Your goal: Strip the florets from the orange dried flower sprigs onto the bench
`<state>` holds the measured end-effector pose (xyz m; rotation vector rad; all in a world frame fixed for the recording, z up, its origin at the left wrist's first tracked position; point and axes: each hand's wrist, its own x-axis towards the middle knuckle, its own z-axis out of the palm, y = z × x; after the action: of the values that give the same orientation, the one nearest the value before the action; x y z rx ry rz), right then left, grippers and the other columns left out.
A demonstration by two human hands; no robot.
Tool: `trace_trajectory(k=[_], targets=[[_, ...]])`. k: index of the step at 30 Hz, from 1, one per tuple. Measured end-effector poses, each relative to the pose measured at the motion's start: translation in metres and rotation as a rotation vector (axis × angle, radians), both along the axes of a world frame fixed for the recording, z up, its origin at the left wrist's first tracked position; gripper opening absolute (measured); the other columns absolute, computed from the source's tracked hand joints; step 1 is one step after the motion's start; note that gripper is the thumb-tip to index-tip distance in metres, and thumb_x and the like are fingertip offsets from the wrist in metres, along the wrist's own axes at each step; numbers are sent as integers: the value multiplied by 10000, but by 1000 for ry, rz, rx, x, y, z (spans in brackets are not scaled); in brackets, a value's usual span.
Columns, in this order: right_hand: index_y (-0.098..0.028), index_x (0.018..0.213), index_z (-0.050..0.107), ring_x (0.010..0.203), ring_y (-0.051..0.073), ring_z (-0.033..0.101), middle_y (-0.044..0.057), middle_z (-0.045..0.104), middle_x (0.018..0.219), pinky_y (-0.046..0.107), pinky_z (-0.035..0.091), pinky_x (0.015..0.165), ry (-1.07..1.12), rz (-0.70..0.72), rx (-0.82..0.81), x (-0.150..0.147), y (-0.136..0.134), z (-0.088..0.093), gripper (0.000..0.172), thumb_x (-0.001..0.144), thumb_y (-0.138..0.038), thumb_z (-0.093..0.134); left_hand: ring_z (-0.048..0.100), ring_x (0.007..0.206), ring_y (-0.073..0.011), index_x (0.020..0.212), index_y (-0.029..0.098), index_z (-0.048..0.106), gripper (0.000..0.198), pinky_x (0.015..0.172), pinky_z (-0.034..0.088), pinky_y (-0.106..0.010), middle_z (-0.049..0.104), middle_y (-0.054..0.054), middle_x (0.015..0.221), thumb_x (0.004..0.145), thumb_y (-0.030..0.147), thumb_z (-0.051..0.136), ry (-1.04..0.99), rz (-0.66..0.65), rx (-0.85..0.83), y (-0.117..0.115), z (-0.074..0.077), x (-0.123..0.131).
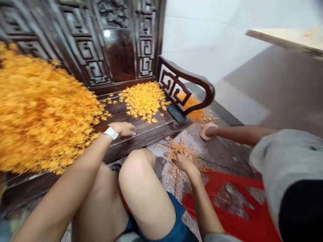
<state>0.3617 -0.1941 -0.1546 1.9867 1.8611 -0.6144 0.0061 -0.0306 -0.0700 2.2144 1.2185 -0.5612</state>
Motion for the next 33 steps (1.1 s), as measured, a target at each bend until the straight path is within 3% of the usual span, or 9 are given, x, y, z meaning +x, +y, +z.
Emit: trace_trajectory(k=[5, 8, 11, 13, 16, 20, 23, 28, 33], targets=[[-118, 1264, 733, 1204, 327, 713, 227, 762, 1293, 393, 487, 1023, 245, 245, 173, -45, 36, 54, 327, 1132, -324, 516, 641, 1488, -309, 1619, 225, 635, 621, 1219, 496, -379, 642, -134, 1643, 1058, 477, 549, 19, 69, 44, -7, 7, -15], [-156, 1200, 738, 1092, 263, 719, 161, 789, 1230, 339, 488, 949, 528, 413, 311, -105, 67, 93, 284, 1133, -348, 539, 667, 1447, -312, 1574, 228, 682, 572, 1195, 514, -379, 680, -134, 1603, 1055, 435, 559, 69, 137, 85, -11, 17, -26], [-166, 1156, 737, 1028, 224, 695, 107, 783, 1142, 313, 470, 922, 688, 627, 396, -179, 112, 111, 269, 1134, -310, 511, 656, 1430, -424, 1504, 124, 732, 562, 1159, 538, -501, 699, -253, 1535, 1022, 375, 589, 163, 284, 183, -15, 25, -46], [-142, 1135, 738, 1036, 235, 672, 119, 754, 1139, 332, 471, 958, 648, 730, 449, -230, 148, 107, 260, 1116, -287, 522, 594, 1462, -492, 1460, 70, 747, 549, 1147, 514, -596, 670, -319, 1532, 1007, 327, 574, 189, 437, 346, -17, 24, -66], [-82, 1302, 692, 1215, 280, 652, 189, 699, 1360, 378, 474, 1088, 524, 814, 441, -299, 200, 84, 296, 1058, -206, 579, 511, 1505, -511, 1510, 31, 683, 586, 1184, 411, -681, 588, -363, 1594, 1006, 277, 512, 140, 699, 630, -23, 13, -106], [-21, 1555, 518, 1382, 290, 600, 250, 579, 1608, 367, 460, 1177, 389, 864, 337, -351, 244, 54, 552, 1044, -198, 631, 402, 1601, -457, 1625, 40, 542, 688, 1256, 312, -655, 450, -340, 1726, 972, 256, 548, 108, 734, 710, -32, -3, -147], [-44, 1551, 542, 1269, 272, 657, 233, 664, 1520, 340, 492, 1075, 320, 885, 298, -360, 255, 41, 540, 1060, -242, 649, 295, 1674, -410, 1640, 31, 501, 732, 1301, 280, -603, 315, -301, 1815, 945, 237, 598, 152, 660, 667, -36, -4, -153], [-93, 1227, 737, 1054, 236, 665, 170, 777, 1265, 314, 451, 901, 313, 870, 289, -344, 257, 31, 272, 1103, -253, 556, 269, 1692, -394, 1694, 77, 435, 814, 1327, 259, -594, 302, -273, 1829, 934, 260, 663, 123, 641, 657, -36, -3, -153], [-129, 1165, 742, 1010, 232, 616, 161, 725, 1275, 313, 380, 816, 284, 919, 382, -320, 256, 42, 240, 1042, -127, 536, 213, 1724, -405, 1748, 136, 382, 925, 1338, 236, -656, 254, -248, 1859, 914, 345, 723, 73, 570, 617, -33, -13, -175]])
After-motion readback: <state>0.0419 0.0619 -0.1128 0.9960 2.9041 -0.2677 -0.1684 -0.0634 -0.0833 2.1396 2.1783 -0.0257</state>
